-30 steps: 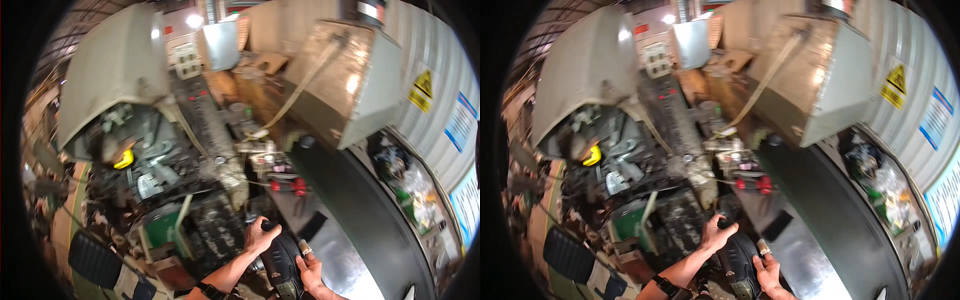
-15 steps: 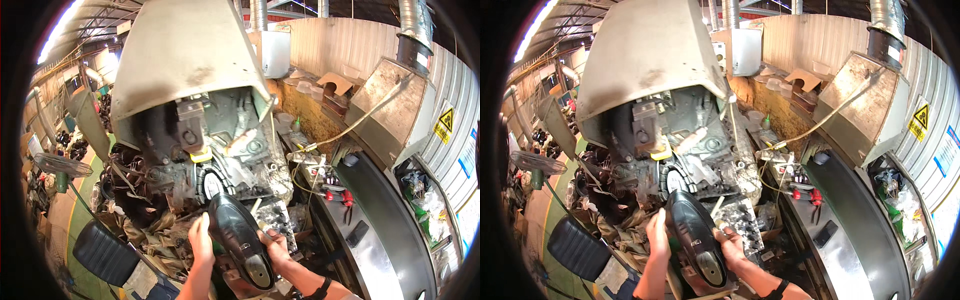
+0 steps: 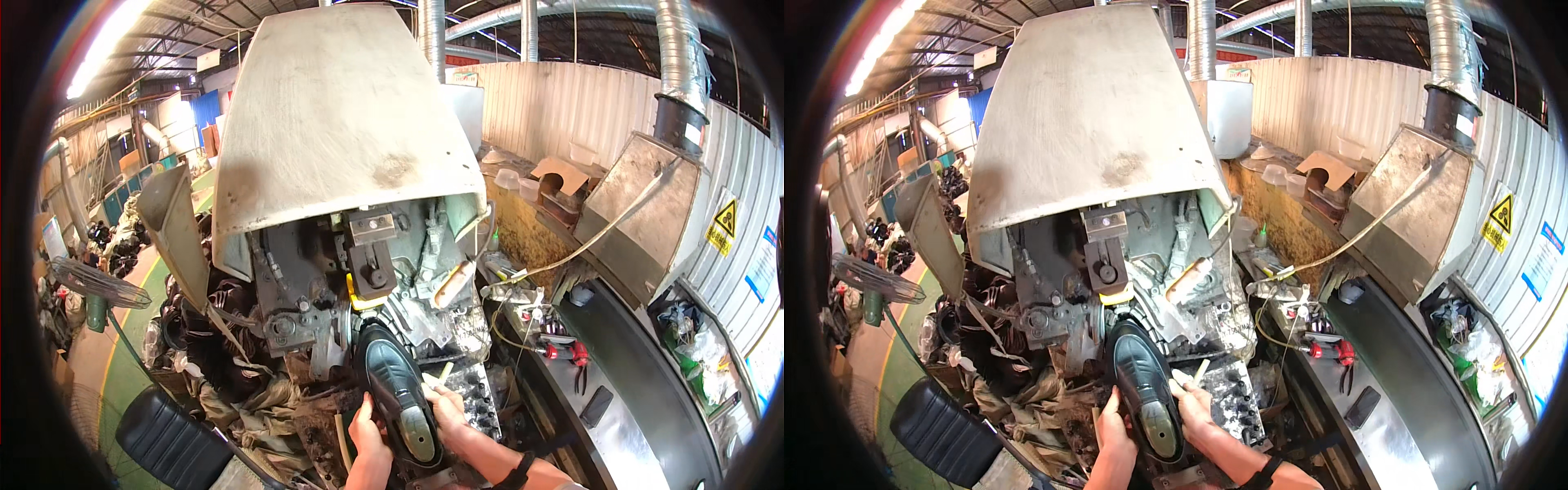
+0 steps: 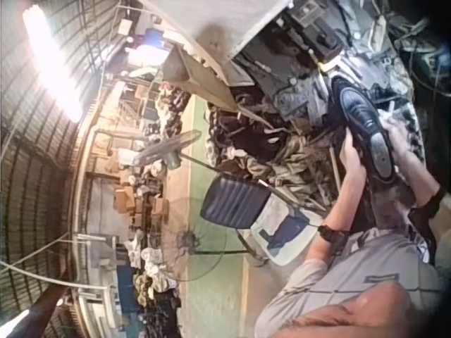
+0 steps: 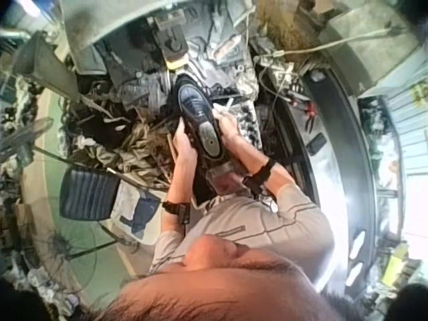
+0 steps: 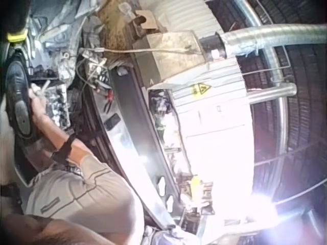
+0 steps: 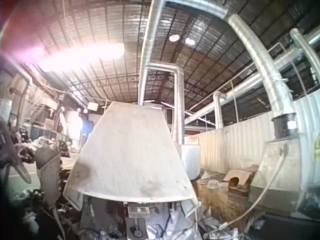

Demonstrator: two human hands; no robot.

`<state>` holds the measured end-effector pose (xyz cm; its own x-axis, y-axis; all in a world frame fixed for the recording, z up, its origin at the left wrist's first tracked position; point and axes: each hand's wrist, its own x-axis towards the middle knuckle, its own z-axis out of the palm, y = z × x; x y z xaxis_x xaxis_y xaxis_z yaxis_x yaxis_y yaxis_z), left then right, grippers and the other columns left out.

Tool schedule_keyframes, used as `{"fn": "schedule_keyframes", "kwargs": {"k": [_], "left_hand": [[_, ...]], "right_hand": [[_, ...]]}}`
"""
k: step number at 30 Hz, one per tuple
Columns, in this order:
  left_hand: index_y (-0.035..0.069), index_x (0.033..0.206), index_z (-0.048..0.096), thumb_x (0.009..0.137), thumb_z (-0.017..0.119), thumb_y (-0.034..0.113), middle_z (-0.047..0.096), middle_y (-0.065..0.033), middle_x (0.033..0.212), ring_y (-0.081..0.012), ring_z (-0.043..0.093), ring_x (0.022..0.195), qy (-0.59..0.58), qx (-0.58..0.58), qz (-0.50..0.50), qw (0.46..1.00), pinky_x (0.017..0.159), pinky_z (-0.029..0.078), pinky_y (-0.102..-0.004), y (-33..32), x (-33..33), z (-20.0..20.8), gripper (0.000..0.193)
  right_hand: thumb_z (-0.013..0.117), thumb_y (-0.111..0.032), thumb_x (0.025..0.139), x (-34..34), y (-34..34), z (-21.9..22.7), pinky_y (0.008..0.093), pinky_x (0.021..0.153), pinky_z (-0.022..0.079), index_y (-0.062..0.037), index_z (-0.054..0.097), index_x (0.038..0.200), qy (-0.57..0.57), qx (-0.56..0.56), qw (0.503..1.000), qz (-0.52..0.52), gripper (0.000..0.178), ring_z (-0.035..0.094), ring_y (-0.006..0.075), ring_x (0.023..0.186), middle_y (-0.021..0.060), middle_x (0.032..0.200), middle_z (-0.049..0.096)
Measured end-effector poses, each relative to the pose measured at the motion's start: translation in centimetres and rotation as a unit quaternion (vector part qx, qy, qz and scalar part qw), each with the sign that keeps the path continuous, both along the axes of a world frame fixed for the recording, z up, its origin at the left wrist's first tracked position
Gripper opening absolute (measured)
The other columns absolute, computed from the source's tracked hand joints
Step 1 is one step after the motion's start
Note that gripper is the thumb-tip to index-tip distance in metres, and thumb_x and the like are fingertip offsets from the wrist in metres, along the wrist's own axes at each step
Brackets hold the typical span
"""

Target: Operating a shoe-lasting machine to shape shoe uppers around a last and placing finished items on a conveyor.

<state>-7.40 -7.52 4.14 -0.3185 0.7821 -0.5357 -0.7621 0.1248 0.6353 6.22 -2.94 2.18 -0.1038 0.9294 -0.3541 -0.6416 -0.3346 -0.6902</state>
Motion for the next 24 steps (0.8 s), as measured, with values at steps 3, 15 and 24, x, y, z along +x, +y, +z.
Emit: {"fn": "schedule_keyframes", "kwargs": {"k": [3, 15, 24], "left_hand": [[0.013, 0.09, 0.072, 0.094, 0.069, 0.038, 0.064, 0.0046, 0.073, -0.0066, 0.042, 0.051, 0.01, -0.036, 0.024, 0.999, 0.046, 0.032, -0.0203, 1.7, -0.1, -0.4, 0.025], [-0.004, 0.108, 0.07, 0.095, 0.068, 0.027, 0.072, -0.013, 0.108, -0.0261, 0.068, 0.091, -0.116, 0.023, 0.031, 0.993, 0.084, 0.055, -0.0385, 6.2, -1.4, -3.4, 0.034], [-0.004, 0.101, 0.067, 0.098, 0.063, 0.023, 0.07, -0.0115, 0.097, -0.0233, 0.067, 0.086, -0.06, 0.059, 0.1, 0.991, 0.078, 0.055, -0.0367, 7.2, -0.6, -6.1, 0.028]], "right_hand": [[0.064, -0.006, 0.096, -0.3, 1.4, -0.7, 0.0343, 0.076, 0.059, -0.0021, 0.055, 0.133, 0.033, -0.02, 0.999, -0.018, 0.038, 0.067, 0.0178, 0.088, 0.0091, 0.106, 0.069], [0.062, -0.002, 0.095, -1.8, 5.0, -1.0, 0.035, 0.081, 0.059, -0.003, 0.058, 0.13, 0.021, -0.059, 0.998, -0.022, 0.036, 0.069, 0.0194, 0.09, 0.0091, 0.107, 0.07], [0.062, -0.001, 0.095, -1.9, 6.2, -3.7, 0.034, 0.082, 0.059, -0.0019, 0.055, 0.134, 0.043, -0.002, 0.999, -0.024, 0.039, 0.069, 0.0173, 0.091, 0.0082, 0.112, 0.07]]}}
